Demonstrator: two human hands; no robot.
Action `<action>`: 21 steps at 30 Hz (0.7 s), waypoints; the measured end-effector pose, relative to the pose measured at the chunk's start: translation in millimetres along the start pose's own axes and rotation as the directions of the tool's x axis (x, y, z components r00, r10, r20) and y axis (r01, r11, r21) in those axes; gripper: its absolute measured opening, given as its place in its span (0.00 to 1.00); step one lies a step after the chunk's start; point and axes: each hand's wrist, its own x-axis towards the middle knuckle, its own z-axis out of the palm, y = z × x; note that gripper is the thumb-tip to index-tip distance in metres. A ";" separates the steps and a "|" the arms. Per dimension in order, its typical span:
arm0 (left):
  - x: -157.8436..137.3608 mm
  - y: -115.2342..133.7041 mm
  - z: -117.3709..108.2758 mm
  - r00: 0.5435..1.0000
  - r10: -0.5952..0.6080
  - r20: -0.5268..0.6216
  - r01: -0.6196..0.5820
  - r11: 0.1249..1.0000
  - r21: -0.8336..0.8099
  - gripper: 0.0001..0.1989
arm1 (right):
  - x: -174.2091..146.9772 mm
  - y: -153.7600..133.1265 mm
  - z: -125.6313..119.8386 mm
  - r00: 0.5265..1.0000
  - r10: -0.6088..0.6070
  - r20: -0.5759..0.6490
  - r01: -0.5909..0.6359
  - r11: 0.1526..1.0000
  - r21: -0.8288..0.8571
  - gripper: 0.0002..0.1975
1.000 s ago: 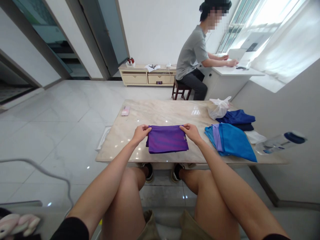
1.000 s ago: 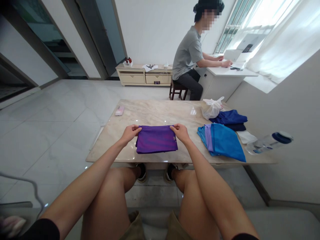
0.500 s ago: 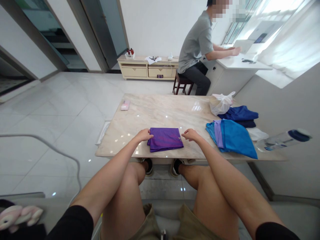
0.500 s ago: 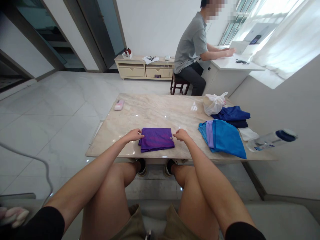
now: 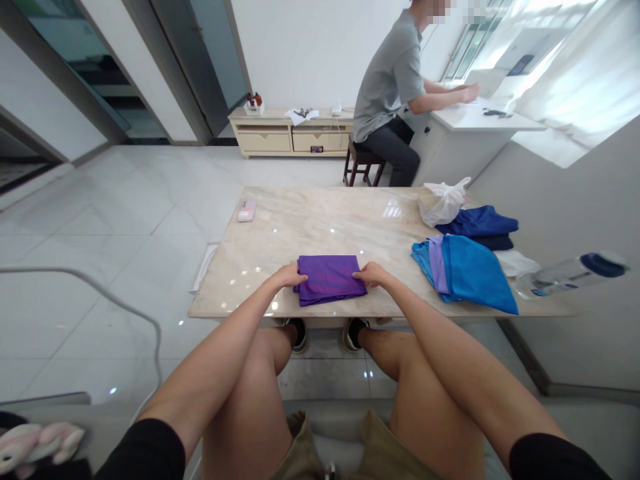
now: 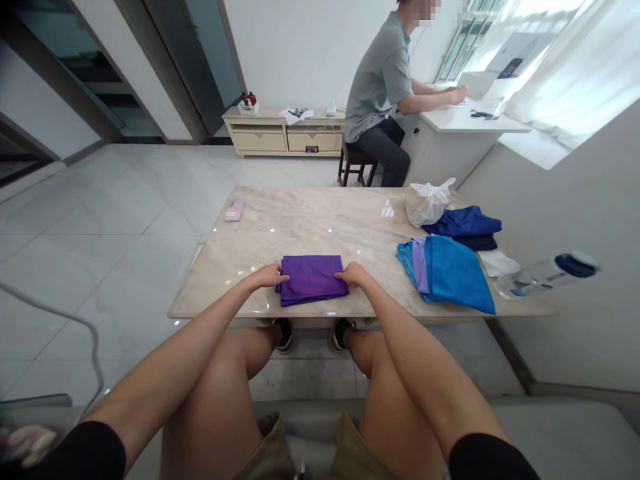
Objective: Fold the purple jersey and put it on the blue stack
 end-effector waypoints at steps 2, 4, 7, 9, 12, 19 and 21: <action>-0.9 3.8 -0.8 1.000 0.018 0.001 -0.018 1.000 0.010 0.06 | -0.7 -1.9 3.5 1.000 0.009 -0.022 -0.009 1.000 -0.004 0.20; -1.2 6.9 -2.5 1.000 0.023 -0.004 -0.023 0.999 0.034 0.07 | -2.0 -4.6 6.1 0.999 0.019 -0.035 -0.020 1.000 -0.004 0.22; -1.1 9.3 -5.1 1.000 0.005 -0.025 -0.002 0.995 0.098 0.09 | -4.4 -8.9 8.2 0.999 0.035 -0.016 -0.035 0.999 -0.001 0.22; -0.8 9.4 -5.9 0.999 -0.012 -0.048 0.019 0.989 0.143 0.12 | -5.4 -10.6 8.9 0.999 0.045 0.010 -0.045 0.999 0.005 0.21; -0.6 9.2 -6.0 0.997 -0.027 -0.077 0.041 0.981 0.192 0.18 | -6.3 -11.2 9.4 0.998 0.052 0.047 -0.053 0.998 0.026 0.20; -5.7 13.0 -9.1 0.993 -0.032 -0.112 0.058 0.970 0.238 0.18 | -11.4 -18.6 10.1 0.999 0.022 0.035 -0.027 0.990 0.137 0.13; -7.0 14.7 -10.2 0.992 -0.027 -0.123 0.057 0.966 0.251 0.17 | -12.8 -23.1 11.3 1.000 0.013 0.019 -0.017 0.980 0.198 0.12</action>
